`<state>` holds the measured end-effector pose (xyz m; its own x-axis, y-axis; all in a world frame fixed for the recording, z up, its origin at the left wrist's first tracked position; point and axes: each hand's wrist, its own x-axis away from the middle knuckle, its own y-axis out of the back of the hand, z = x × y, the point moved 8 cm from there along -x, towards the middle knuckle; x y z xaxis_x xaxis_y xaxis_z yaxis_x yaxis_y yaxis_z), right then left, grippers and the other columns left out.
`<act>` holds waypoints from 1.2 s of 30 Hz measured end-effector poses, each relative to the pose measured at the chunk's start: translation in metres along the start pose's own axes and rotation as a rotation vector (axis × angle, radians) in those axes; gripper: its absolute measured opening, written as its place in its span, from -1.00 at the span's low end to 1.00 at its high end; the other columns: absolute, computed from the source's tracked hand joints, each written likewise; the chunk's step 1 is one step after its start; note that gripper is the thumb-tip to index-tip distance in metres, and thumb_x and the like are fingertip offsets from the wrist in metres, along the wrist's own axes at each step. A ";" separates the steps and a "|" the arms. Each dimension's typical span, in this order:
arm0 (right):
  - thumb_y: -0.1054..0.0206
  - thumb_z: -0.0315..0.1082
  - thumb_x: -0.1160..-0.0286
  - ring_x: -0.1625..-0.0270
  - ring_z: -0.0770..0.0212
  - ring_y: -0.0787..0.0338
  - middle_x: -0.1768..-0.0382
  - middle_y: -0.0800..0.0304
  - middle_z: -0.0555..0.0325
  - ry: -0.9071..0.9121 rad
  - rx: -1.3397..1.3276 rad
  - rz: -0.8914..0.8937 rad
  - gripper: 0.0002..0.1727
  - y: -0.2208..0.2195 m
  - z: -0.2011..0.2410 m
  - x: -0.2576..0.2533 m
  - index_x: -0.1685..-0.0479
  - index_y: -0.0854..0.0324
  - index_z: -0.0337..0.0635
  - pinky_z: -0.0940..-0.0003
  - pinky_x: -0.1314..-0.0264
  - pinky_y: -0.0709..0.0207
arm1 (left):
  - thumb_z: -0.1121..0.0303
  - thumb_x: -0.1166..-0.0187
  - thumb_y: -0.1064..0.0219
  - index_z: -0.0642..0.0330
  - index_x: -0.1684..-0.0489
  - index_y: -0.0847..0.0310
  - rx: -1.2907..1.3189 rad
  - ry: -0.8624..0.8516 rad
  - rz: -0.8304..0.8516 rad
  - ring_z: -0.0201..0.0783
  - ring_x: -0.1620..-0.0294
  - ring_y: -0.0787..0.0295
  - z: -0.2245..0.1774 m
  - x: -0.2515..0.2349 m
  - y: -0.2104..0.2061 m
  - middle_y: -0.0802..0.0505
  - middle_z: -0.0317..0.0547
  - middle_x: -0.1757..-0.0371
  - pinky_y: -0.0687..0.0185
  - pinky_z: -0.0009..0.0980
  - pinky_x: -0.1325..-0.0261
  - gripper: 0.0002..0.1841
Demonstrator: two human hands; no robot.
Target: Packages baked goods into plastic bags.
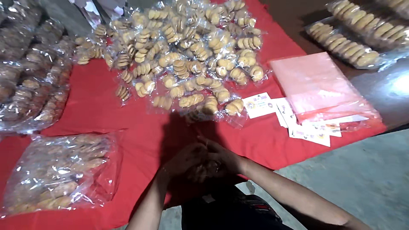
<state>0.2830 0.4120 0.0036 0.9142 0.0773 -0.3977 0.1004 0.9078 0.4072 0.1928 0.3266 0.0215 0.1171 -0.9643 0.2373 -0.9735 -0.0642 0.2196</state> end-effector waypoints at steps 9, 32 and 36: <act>-0.70 -0.02 -0.08 -0.61 -0.20 -0.48 -0.57 -0.32 -0.55 -0.032 0.047 -0.098 -0.37 0.005 0.001 0.004 -0.15 -0.73 -0.18 0.14 -0.63 -0.44 | 0.27 -0.80 -0.02 0.56 -0.38 -0.50 0.186 -0.124 -0.428 -0.54 -0.29 -0.67 0.009 -0.002 -0.005 -0.76 -0.03 -0.31 -0.55 -0.49 -0.46 -0.54; -0.65 -0.11 -0.01 -0.19 0.38 -0.66 -0.15 -0.63 -0.06 -0.467 -0.025 -0.750 -0.38 0.051 -0.025 0.036 -0.04 -0.63 -0.34 0.49 -0.24 -0.60 | 0.38 -0.62 -0.27 0.35 -0.26 -0.52 0.026 0.076 -0.429 -0.17 0.00 -0.83 0.011 -0.026 0.145 -0.84 0.02 -0.02 -0.77 -0.20 -0.09 -0.67; -0.60 -0.19 -0.11 -0.30 0.18 -0.67 -0.29 -0.59 -0.25 -0.426 0.024 -0.710 -0.24 0.034 -0.033 -0.004 -0.38 -0.52 -0.40 0.36 -0.34 -0.62 | 0.44 -0.49 -0.40 0.56 -0.25 -0.46 -0.080 0.126 -0.681 -0.19 -0.06 -0.80 0.043 0.091 0.097 -0.82 0.12 -0.04 -0.70 -0.22 -0.22 -0.56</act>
<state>0.2701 0.4563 -0.0077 0.7003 -0.6781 -0.2229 0.7136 0.6727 0.1956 0.1010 0.2218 0.0239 0.7228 -0.6789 0.1288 -0.6584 -0.6200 0.4267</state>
